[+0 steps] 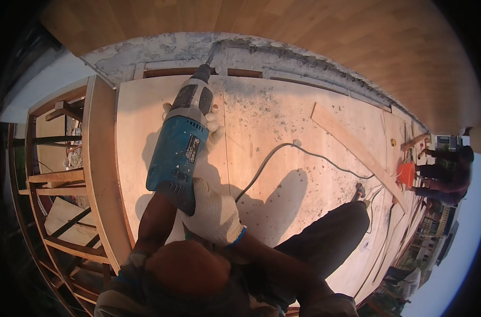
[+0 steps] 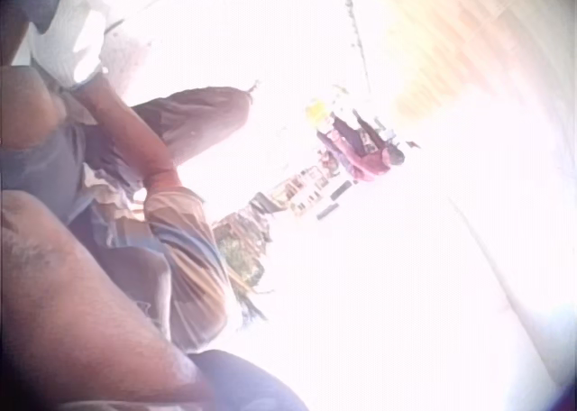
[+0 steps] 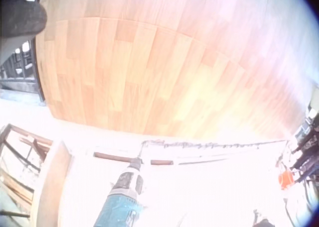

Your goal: The person uses a corded rotary hammer drill to bore holes into a wooden floor surface. They briefly pause to pick up a hammer and a small block, then resume drilling at multiple locations along the floor edge.

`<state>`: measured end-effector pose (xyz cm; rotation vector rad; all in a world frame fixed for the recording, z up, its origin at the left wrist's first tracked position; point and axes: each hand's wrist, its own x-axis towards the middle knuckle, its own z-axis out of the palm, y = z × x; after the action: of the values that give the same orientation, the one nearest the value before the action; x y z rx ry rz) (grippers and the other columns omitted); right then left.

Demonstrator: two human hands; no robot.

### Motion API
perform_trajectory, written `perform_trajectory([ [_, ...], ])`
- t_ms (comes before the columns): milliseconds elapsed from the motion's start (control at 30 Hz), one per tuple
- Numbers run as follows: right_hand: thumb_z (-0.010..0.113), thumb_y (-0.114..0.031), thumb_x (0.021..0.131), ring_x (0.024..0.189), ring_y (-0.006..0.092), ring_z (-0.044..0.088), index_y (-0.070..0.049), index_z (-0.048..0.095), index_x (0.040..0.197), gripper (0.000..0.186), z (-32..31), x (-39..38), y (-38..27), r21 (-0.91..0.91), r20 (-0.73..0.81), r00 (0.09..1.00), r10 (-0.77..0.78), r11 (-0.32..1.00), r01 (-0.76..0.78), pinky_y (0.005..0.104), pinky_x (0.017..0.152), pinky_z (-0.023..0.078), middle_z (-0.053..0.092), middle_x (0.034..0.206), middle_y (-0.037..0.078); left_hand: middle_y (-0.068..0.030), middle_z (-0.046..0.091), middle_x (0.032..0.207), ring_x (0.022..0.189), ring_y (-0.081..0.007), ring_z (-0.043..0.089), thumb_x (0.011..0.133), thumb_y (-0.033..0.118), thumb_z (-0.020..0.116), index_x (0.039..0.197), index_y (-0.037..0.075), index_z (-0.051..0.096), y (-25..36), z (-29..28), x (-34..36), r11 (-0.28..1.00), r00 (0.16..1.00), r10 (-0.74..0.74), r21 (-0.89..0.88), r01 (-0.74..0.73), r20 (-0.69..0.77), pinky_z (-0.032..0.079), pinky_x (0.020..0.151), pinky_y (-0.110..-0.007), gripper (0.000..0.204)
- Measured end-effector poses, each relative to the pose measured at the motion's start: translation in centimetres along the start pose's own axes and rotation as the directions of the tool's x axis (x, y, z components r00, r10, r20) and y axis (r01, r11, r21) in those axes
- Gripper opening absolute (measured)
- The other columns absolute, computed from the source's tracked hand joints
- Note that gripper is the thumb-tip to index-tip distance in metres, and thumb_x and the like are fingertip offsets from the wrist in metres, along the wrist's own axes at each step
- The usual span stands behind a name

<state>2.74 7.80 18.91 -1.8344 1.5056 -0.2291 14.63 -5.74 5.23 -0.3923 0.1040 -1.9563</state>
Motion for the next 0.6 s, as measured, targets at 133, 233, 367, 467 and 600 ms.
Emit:
perform_trajectory([
  [133,0.084,-0.032,0.091,0.077,0.0423,0.078,-0.004,0.062,0.126,0.05,2.9,1.3,-1.1,-0.01,-0.022,0.994,-0.108,0.994,0.108,0.0505,0.068,0.063,0.077,0.091,0.019,-0.0191,0.067,0.118,0.118,-0.033,0.073,0.101,0.062,0.079,0.152,-0.015,0.045,2.5,-0.8,-0.7,0.991,0.995,-0.059,-0.115,0.068,0.081,0.056,0.122,-0.053,0.099],
  [233,0.08,-0.029,0.093,0.073,0.0433,0.077,0.0,0.059,0.12,0.045,5.2,2.5,-2.8,0.048,-0.065,0.977,-0.203,0.977,0.206,0.0524,0.064,0.062,0.073,0.085,0.02,-0.0177,0.065,0.116,0.116,-0.0346,0.072,0.105,0.058,0.076,0.152,-0.017,0.041,4.3,-0.1,-1.5,0.994,0.999,-0.027,-0.108,0.031,0.034,0.055,0.123,-0.052,0.095],
  [367,0.08,-0.027,0.093,0.072,0.0432,0.077,0.001,0.056,0.114,0.042,6.3,3.8,-3.5,0.108,-0.036,0.985,-0.168,0.979,0.171,0.0535,0.063,0.062,0.072,0.085,0.019,-0.0181,0.063,0.117,0.113,-0.0355,0.072,0.109,0.054,0.07,0.152,-0.02,0.036,5.6,-1.6,-1.5,0.994,0.998,-0.022,-0.11,0.016,-0.057,0.057,0.121,-0.05,0.092],
  [467,0.08,-0.027,0.093,0.075,0.0446,0.077,0.0,0.056,0.116,0.043,5.0,3.8,-4.4,0.134,0.032,0.991,-0.128,0.983,0.123,0.0543,0.066,0.063,0.072,0.088,0.02,-0.0185,0.063,0.118,0.112,-0.0339,0.072,0.109,0.056,0.07,0.15,-0.02,0.039,5.5,0.0,-1.6,0.998,0.994,-0.008,-0.061,0.001,-0.111,0.058,0.12,-0.051,0.092],
  [600,0.083,-0.026,0.092,0.093,0.0474,0.078,0.001,0.056,0.134,0.057,1.8,0.8,-1.7,0.116,0.04,0.999,-0.026,0.993,0.022,0.0537,0.078,0.064,0.076,0.104,0.025,-0.0224,0.065,0.124,0.115,-0.0346,0.072,0.109,0.063,0.067,0.151,-0.018,0.043,2.5,0.5,-1.5,1.0,0.998,-0.006,0.012,0.007,-0.061,0.059,0.117,-0.053,0.094],
])
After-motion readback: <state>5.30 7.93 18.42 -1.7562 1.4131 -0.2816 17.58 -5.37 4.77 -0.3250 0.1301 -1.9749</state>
